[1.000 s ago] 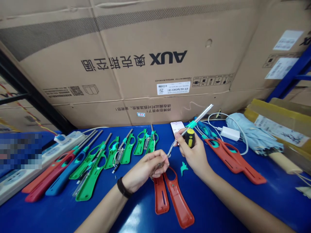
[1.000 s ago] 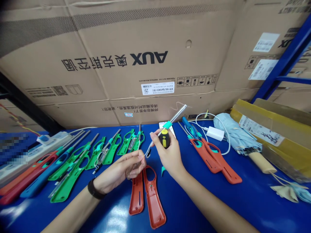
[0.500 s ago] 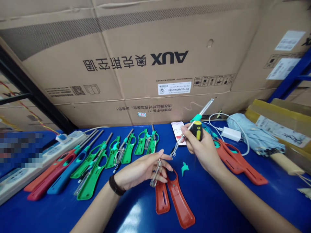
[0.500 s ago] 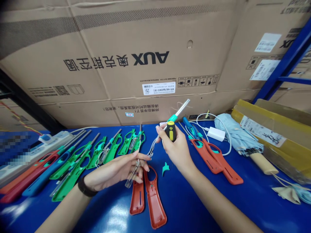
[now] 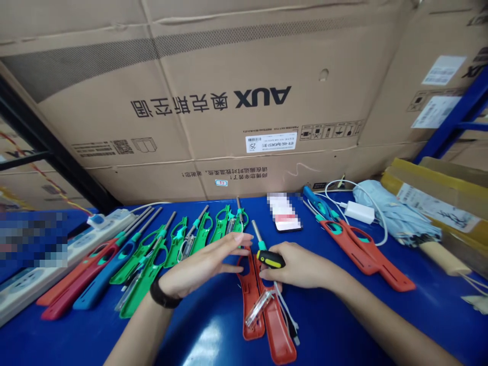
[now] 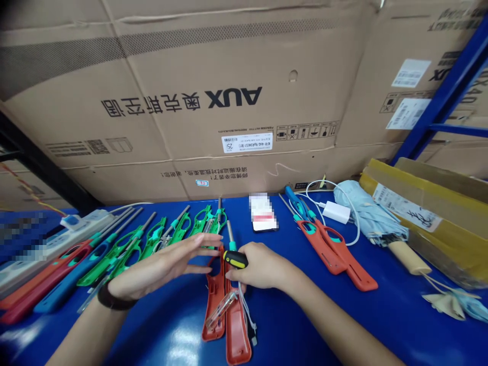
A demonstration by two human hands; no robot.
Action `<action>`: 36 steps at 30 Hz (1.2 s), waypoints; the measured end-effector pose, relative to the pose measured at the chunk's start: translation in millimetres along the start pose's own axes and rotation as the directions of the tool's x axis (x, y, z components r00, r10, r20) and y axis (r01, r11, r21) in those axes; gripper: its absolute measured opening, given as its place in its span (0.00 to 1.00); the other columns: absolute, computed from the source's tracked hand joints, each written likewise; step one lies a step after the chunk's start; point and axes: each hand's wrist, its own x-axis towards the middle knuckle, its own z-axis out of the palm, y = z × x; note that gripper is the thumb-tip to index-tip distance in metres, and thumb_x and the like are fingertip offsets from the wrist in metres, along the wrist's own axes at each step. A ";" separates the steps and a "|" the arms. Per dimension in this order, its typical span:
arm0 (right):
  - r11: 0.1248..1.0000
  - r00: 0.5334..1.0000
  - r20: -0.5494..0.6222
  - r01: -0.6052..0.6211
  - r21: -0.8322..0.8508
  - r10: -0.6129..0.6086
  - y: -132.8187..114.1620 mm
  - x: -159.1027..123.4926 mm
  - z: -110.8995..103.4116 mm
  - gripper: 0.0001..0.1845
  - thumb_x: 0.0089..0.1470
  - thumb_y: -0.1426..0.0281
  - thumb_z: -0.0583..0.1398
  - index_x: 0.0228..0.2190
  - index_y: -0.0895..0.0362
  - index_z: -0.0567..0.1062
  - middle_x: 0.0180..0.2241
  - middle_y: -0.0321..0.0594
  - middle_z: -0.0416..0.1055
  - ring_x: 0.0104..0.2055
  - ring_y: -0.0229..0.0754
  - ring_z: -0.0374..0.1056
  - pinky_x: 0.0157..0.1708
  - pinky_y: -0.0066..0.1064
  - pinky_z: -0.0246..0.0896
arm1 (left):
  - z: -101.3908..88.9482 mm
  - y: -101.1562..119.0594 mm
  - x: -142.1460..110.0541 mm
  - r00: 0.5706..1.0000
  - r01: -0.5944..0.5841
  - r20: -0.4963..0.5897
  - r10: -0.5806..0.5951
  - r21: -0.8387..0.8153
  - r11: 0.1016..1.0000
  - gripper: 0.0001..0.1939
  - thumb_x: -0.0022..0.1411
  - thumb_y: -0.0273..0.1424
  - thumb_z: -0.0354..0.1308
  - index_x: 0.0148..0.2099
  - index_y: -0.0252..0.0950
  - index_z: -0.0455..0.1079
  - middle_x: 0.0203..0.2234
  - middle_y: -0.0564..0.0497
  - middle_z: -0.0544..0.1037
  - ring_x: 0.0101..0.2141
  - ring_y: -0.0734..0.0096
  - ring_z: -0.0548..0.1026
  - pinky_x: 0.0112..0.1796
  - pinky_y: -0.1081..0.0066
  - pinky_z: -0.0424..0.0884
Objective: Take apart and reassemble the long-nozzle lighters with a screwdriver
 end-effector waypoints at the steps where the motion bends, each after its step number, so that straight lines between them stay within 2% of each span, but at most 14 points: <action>1: 1.000 1.000 -0.018 -0.013 -0.007 0.013 0.5 0.5 1.5 0.08 0.49 0.65 0.61 0.27 0.57 0.70 0.21 0.36 0.75 0.27 0.40 0.72 0.28 0.25 0.60 | -1.0 -0.5 -5.7 0.999 -0.010 -0.030 0.014 0.129 0.992 0.25 0.62 0.49 0.50 0.53 0.36 0.66 0.53 0.43 0.67 0.53 0.55 0.66 0.50 0.56 0.67; 3: 0.999 0.997 -0.072 -0.036 -0.019 0.034 2.9 -2.2 1.8 0.10 0.50 0.63 0.60 0.31 0.57 0.69 0.19 0.36 0.74 0.25 0.41 0.72 0.27 0.26 0.61 | 1.0 -8.9 -20.1 0.995 0.001 -0.093 0.040 0.407 0.913 0.23 0.62 0.48 0.51 0.52 0.37 0.65 0.49 0.44 0.70 0.49 0.56 0.70 0.51 0.53 0.66; 5: 0.997 0.986 -0.158 -0.063 -0.042 0.055 8.7 -9.3 -0.1 0.13 0.52 0.61 0.58 0.36 0.56 0.68 0.19 0.36 0.73 0.23 0.41 0.71 0.24 0.27 0.60 | 9.5 -28.9 -34.7 0.985 0.006 -0.145 0.094 0.576 0.817 0.25 0.61 0.47 0.52 0.56 0.42 0.61 0.54 0.46 0.67 0.54 0.55 0.66 0.56 0.53 0.60; 8: 0.980 0.944 -0.320 -0.136 -0.145 0.084 24.0 -22.3 -0.9 0.13 0.53 0.60 0.57 0.38 0.55 0.68 0.23 0.38 0.74 0.25 0.43 0.71 0.26 0.29 0.60 | 31.9 -72.3 -45.1 0.955 0.019 -0.226 0.192 0.694 0.720 0.38 0.58 0.48 0.55 0.65 0.41 0.47 0.63 0.41 0.54 0.61 0.48 0.54 0.58 0.47 0.56; 10: 0.961 0.910 -0.406 -0.180 -0.208 0.083 34.6 -27.4 2.2 0.15 0.52 0.61 0.59 0.40 0.54 0.68 0.32 0.43 0.75 0.35 0.47 0.72 0.33 0.32 0.62 | 49.1 -97.6 -40.7 0.896 -0.014 -0.275 0.349 0.768 0.640 0.46 0.55 0.48 0.59 0.67 0.37 0.42 0.64 0.36 0.48 0.63 0.41 0.47 0.58 0.40 0.48; 11: 0.960 0.915 -0.394 -0.180 -0.212 0.085 38.7 -28.0 4.7 0.16 0.51 0.61 0.59 0.41 0.53 0.67 0.34 0.43 0.75 0.37 0.48 0.72 0.35 0.33 0.62 | 57.0 -106.1 -35.9 0.876 -0.036 -0.267 0.402 0.795 0.605 0.48 0.54 0.47 0.60 0.67 0.35 0.40 0.64 0.33 0.47 0.63 0.39 0.45 0.57 0.38 0.47; 13: 0.974 0.929 -0.366 -0.129 -0.186 0.054 43.1 -25.4 10.4 0.14 0.51 0.63 0.59 0.40 0.52 0.67 0.36 0.41 0.75 0.40 0.47 0.72 0.37 0.32 0.62 | 70.0 -112.6 -23.9 0.864 -0.055 -0.242 0.441 0.826 0.562 0.49 0.54 0.47 0.59 0.67 0.32 0.38 0.65 0.30 0.43 0.63 0.38 0.43 0.56 0.36 0.47; 18: 0.992 0.932 -0.362 -0.019 -0.123 -0.028 38.3 -7.2 20.5 0.08 0.52 0.71 0.57 0.37 0.53 0.67 0.34 0.39 0.76 0.38 0.44 0.74 0.34 0.28 0.62 | 84.6 -88.0 -1.0 0.935 -0.012 -0.183 0.302 0.838 0.546 0.46 0.58 0.51 0.52 0.67 0.24 0.42 0.65 0.29 0.37 0.63 0.40 0.35 0.57 0.39 0.48; 21: 0.992 0.926 -0.377 -0.021 -0.122 -0.027 35.5 0.9 20.2 0.08 0.52 0.73 0.56 0.37 0.54 0.67 0.34 0.41 0.76 0.38 0.45 0.74 0.33 0.28 0.62 | 88.0 -72.3 4.5 0.949 0.058 -0.208 0.236 0.852 0.521 0.44 0.59 0.48 0.52 0.66 0.22 0.43 0.65 0.30 0.35 0.63 0.42 0.32 0.58 0.40 0.45; 24: 0.993 0.922 -0.386 -0.012 -0.116 -0.034 36.1 2.3 17.0 0.07 0.52 0.71 0.57 0.37 0.54 0.67 0.34 0.41 0.76 0.38 0.46 0.74 0.34 0.29 0.63 | 87.5 -66.5 5.6 0.956 0.083 -0.210 0.207 0.864 0.496 0.43 0.60 0.46 0.52 0.66 0.22 0.44 0.65 0.32 0.36 0.63 0.45 0.32 0.59 0.42 0.43; 31: 0.994 0.935 -0.342 0.071 -0.087 -0.097 43.0 -3.3 10.2 0.11 0.51 0.68 0.59 0.39 0.53 0.67 0.34 0.38 0.76 0.36 0.42 0.73 0.34 0.28 0.63 | 70.0 -62.0 -1.0 0.971 0.023 -0.130 0.203 0.888 0.460 0.42 0.62 0.48 0.49 0.67 0.25 0.43 0.65 0.34 0.39 0.64 0.48 0.37 0.59 0.44 0.47; 34: 0.992 0.932 -0.345 0.082 -0.093 -0.109 46.2 -3.3 8.9 0.10 0.50 0.66 0.59 0.37 0.53 0.67 0.28 0.36 0.75 0.30 0.43 0.73 0.30 0.29 0.63 | 58.8 -51.9 -3.4 0.988 0.013 -0.076 0.137 0.911 0.413 0.42 0.62 0.50 0.48 0.67 0.27 0.42 0.66 0.36 0.38 0.64 0.51 0.36 0.60 0.47 0.46; 36: 0.995 0.950 -0.297 0.088 -0.053 -0.100 47.0 -4.0 8.9 0.09 0.50 0.64 0.59 0.33 0.54 0.67 0.22 0.34 0.73 0.24 0.41 0.72 0.26 0.28 0.63 | 50.5 -44.1 -5.6 0.997 -0.004 -0.027 0.075 0.925 0.380 0.43 0.61 0.51 0.48 0.67 0.28 0.41 0.66 0.38 0.38 0.64 0.52 0.36 0.61 0.49 0.44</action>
